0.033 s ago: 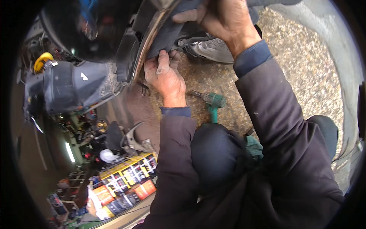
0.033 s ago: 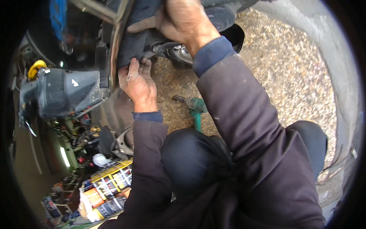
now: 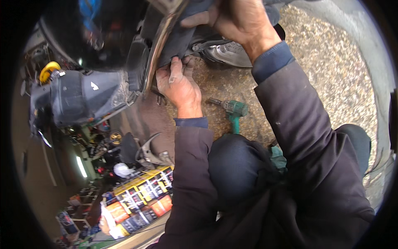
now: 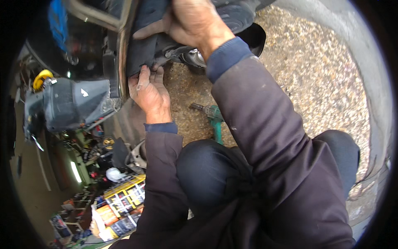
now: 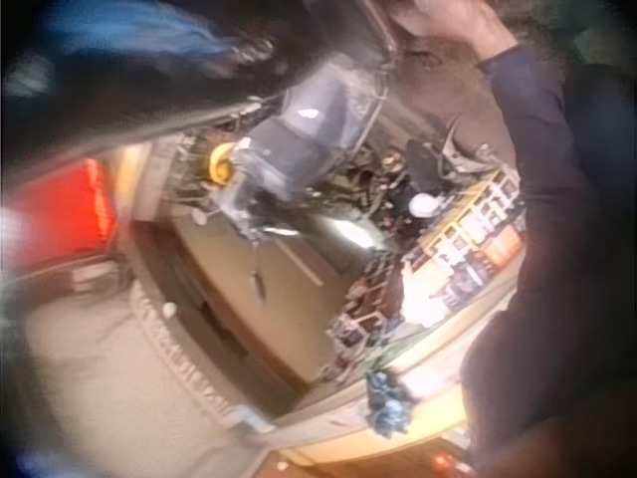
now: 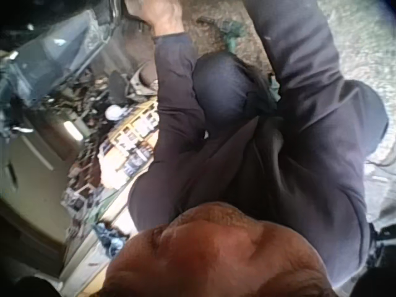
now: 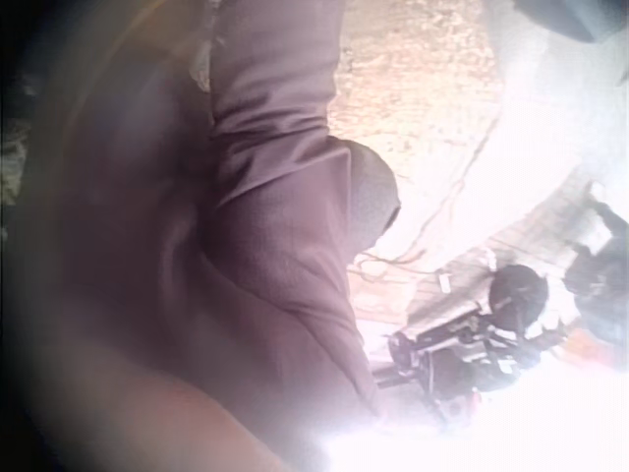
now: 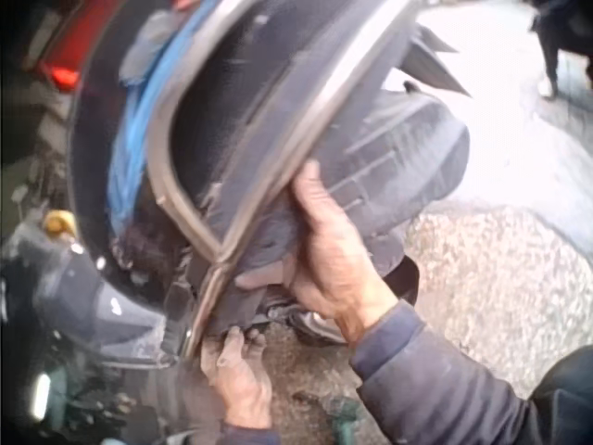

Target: The person removes a metal bar from the scooter frame using a screwdriver, then reattaches it and secures it with a cordless drill. They also handle a plastic cover and a metal plate during the process.

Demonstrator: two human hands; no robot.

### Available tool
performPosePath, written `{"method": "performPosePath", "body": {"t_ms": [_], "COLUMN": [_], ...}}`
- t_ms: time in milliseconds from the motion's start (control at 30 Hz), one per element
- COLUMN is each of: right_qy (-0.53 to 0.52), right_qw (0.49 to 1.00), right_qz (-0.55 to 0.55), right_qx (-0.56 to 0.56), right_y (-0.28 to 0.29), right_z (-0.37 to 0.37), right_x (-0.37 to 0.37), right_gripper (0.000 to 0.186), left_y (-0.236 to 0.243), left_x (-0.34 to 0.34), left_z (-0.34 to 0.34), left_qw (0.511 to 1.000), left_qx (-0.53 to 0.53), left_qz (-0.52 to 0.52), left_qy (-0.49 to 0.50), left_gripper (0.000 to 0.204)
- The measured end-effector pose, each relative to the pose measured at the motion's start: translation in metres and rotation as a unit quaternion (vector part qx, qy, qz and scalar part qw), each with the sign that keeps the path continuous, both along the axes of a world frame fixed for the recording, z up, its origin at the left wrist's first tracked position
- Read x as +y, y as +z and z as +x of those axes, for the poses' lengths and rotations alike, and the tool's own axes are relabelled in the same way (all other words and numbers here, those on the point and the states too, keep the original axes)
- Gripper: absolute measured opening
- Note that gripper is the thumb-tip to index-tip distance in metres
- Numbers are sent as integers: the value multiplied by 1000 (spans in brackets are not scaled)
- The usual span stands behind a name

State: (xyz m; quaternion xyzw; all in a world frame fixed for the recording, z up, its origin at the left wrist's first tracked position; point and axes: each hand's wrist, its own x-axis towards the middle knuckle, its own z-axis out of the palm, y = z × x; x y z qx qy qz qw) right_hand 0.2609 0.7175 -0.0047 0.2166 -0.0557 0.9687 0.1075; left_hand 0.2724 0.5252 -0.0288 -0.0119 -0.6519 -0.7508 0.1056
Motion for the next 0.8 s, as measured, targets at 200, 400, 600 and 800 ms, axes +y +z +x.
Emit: {"method": "performPosePath", "body": {"t_ms": [200, 400, 600, 800], "right_qy": [8, -55, -50, -66], "right_qw": [992, 995, 992, 992], "right_qz": [68, 43, 31, 29], "right_qx": [-102, -74, -108, -102], "right_y": [-1, -2, -7, -12], "right_z": [10, 23, 24, 27], "right_x": [7, 14, 13, 20], "right_gripper": [65, 85, 94, 84], "left_y": [15, 65, 106, 107], "left_x": [0, 2, 12, 9], "left_z": [13, 14, -28, -34], "left_qw": [991, 897, 888, 916], "left_qx": [-53, 118, 206, 175], "left_qz": [-118, -366, -404, -357], "left_qy": [44, 221, 75, 46], "left_gripper": [17, 24, 29, 30]}}
